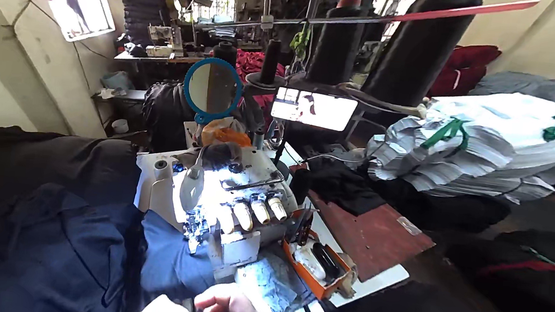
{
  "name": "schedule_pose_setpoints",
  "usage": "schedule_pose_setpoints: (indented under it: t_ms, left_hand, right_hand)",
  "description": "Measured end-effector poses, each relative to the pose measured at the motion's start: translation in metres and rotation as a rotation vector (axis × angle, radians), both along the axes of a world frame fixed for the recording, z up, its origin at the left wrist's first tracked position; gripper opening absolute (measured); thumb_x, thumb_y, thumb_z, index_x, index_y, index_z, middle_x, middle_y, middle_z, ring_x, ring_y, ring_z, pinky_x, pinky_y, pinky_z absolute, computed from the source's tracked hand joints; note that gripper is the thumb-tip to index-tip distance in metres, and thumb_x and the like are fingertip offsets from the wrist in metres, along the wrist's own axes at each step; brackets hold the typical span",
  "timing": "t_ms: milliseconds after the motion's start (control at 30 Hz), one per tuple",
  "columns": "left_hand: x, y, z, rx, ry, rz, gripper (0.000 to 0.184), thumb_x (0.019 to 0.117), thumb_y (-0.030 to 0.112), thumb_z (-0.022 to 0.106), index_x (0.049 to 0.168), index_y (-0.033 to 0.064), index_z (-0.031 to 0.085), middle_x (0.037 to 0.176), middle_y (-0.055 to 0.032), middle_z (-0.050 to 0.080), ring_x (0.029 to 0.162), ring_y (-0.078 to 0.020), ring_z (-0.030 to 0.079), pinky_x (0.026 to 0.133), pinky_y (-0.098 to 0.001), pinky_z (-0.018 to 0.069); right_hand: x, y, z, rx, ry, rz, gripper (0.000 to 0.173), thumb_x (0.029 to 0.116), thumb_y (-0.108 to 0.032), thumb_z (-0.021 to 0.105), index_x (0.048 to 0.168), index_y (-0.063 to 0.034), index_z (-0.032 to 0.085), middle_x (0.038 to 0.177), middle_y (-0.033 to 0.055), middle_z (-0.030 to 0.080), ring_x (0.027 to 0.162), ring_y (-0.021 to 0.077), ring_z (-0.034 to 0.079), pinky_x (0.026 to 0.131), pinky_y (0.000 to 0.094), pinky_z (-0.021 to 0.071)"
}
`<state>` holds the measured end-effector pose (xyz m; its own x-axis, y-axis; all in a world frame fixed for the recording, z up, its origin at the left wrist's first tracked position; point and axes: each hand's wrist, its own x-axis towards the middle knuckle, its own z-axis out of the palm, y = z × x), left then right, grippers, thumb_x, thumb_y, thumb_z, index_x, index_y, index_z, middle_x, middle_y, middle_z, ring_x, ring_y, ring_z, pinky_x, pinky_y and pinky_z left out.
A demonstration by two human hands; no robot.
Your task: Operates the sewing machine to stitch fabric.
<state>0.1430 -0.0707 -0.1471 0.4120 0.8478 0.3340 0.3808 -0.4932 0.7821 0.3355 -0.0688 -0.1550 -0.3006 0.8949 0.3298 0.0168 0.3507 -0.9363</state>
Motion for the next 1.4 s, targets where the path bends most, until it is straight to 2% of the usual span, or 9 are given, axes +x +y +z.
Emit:
schedule_pose_setpoints:
  t_ms: [100,267,367,500,633,767,1167,1300,1400]
  left_hand:
    - [-0.001,-0.003,0.005,0.057,0.015,0.022,0.019,0.102,0.003,0.054,0.1,-0.006,0.071,0.097,-0.0206,0.066,0.101,-0.0238,0.062,0.094,-0.0321,0.0496]
    - [0.001,-0.013,0.004,0.066,-0.043,0.089,0.019,0.103,0.005,0.055,0.101,-0.0034,0.072,0.096,-0.0158,0.069,0.101,-0.0168,0.062,0.093,-0.026,0.0485]
    - [0.001,-0.008,-0.002,0.184,-0.017,0.176,0.024,0.1055,0.014,0.056,0.099,-0.0011,0.073,0.097,-0.0154,0.071,0.101,-0.0195,0.066,0.093,-0.0299,0.0506]
    - [0.011,0.015,-0.002,0.373,0.191,0.388,0.028,0.1026,0.026,0.059,0.089,0.0078,0.075,0.089,-0.0073,0.074,0.093,-0.0177,0.068,0.087,-0.0303,0.0499]
    - [0.016,0.061,-0.043,0.388,0.215,0.506,0.019,0.0971,0.025,0.062,0.092,0.0149,0.077,0.092,0.0038,0.073,0.092,-0.0077,0.068,0.086,-0.027,0.0548]
    - [0.018,0.069,-0.054,0.241,0.175,0.514,0.015,0.0954,0.021,0.063,0.095,0.0134,0.077,0.093,0.0032,0.073,0.094,-0.0082,0.068,0.088,-0.0294,0.0554]
    - [0.025,0.054,-0.055,0.235,0.245,0.612,0.016,0.0946,0.03,0.064,0.093,0.0196,0.076,0.089,0.0086,0.071,0.087,-0.0077,0.067,0.083,-0.0356,0.0546]
    - [0.035,0.047,-0.056,0.488,0.46,0.636,0.015,0.0931,0.018,0.064,0.094,0.0198,0.079,0.097,-0.0012,0.075,0.095,-0.0198,0.071,0.082,-0.0404,0.0556]
    - [0.045,0.028,-0.055,0.514,0.605,0.674,0.03,0.0865,0.005,0.064,0.11,0.0157,0.079,0.105,-0.0042,0.076,0.101,-0.0203,0.072,0.087,-0.037,0.0559]
  right_hand:
    - [0.001,-0.002,-0.006,-0.126,0.04,0.109,0.034,0.0912,0.008,0.058,0.125,0.0135,0.059,0.102,0.0147,0.069,0.086,0.0112,0.067,0.079,0.0274,0.0568]
    - [-0.001,-0.012,-0.019,-0.217,0.117,0.097,0.014,0.093,0.005,0.059,0.103,0.0081,0.069,0.098,0.0055,0.068,0.087,0.0,0.064,0.08,0.0185,0.0557]
    - [0.0,-0.01,-0.02,-0.218,0.098,0.103,0.012,0.0946,0.004,0.058,0.102,0.0082,0.066,0.097,0.0061,0.066,0.086,0.0021,0.063,0.078,0.021,0.0555]
    - [-0.004,0.005,-0.013,-0.173,-0.04,-0.11,0.018,0.0917,0.005,0.059,0.105,0.0054,0.071,0.093,0.0044,0.073,0.08,-0.0005,0.067,0.075,0.0182,0.057]
    - [-0.013,0.036,-0.048,0.085,-0.368,-0.41,0.015,0.0926,-0.018,0.065,0.093,-0.0059,0.075,0.088,0.0035,0.07,0.077,0.002,0.065,0.072,0.0158,0.0542]
    - [-0.013,0.042,-0.06,0.062,-0.341,-0.399,0.015,0.0924,-0.019,0.067,0.093,-0.0054,0.073,0.1,0.0069,0.07,0.086,0.004,0.066,0.074,0.0165,0.0555]
    - [-0.005,0.031,-0.066,-0.098,-0.264,-0.351,0.013,0.0917,-0.015,0.066,0.084,-0.0056,0.07,0.077,-0.0026,0.067,0.068,-0.0058,0.06,0.063,0.0116,0.0507]
    - [-0.008,0.031,-0.067,-0.135,-0.227,-0.374,0.011,0.0877,-0.009,0.07,0.092,-0.0041,0.061,0.074,-0.0039,0.061,0.06,-0.0042,0.054,0.056,0.0124,0.0464]
    - [-0.01,0.028,-0.063,-0.135,-0.192,-0.349,0.017,0.0873,-0.004,0.07,0.1,0.0014,0.061,0.08,0.0003,0.065,0.067,-0.0014,0.059,0.062,0.0154,0.0517]
